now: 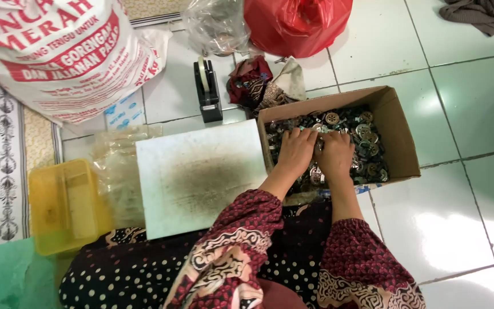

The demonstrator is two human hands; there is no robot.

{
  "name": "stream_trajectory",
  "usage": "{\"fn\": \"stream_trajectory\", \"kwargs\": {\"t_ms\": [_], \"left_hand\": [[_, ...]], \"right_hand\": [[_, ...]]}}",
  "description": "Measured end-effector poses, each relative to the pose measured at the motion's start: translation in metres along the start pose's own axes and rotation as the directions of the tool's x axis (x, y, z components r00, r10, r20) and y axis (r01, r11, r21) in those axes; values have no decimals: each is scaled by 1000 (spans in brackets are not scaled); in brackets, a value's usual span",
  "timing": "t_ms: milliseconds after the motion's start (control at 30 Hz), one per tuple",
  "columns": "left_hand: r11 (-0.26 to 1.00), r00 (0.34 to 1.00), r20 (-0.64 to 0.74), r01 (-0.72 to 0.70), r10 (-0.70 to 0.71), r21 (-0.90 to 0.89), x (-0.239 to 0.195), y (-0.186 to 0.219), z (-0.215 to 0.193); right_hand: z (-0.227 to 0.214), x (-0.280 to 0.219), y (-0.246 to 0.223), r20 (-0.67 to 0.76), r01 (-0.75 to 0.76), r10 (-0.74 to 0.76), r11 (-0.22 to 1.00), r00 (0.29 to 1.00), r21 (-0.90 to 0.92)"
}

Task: The person sits on the floor and sorts metal pendants from a cardboard box onto a white board. They then place the pendants into small plastic bags, seal them with tape, and set the bags aside in a yellow container. The person repeats this process for several batches of pendants.

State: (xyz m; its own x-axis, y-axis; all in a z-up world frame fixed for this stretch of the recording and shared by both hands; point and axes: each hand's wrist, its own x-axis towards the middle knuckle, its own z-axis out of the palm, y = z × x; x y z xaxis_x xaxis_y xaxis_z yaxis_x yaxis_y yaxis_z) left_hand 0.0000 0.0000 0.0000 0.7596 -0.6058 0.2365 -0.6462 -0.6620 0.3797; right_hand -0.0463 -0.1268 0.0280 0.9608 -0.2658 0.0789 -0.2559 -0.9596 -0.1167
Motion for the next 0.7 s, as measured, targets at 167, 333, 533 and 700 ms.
{"fn": "stream_trajectory", "kwargs": {"t_ms": [167,333,533,700], "left_hand": [[994,983,153,101,-104,30,2,2,12],[985,988,31,150,-148,-86,-15,-23,52],[744,935,190,353,-299,-567,-1,2,-23],[493,915,183,353,-359,-795,-1,15,-58]], "right_hand": [[2,0,2,4,6,-6,1000,1000,13],[-16,-9,0,32,-34,27,973,999,229],[-21,-10,6,37,-102,97,844,995,526],[-63,-23,-8,121,-201,178,558,977,805]]}}
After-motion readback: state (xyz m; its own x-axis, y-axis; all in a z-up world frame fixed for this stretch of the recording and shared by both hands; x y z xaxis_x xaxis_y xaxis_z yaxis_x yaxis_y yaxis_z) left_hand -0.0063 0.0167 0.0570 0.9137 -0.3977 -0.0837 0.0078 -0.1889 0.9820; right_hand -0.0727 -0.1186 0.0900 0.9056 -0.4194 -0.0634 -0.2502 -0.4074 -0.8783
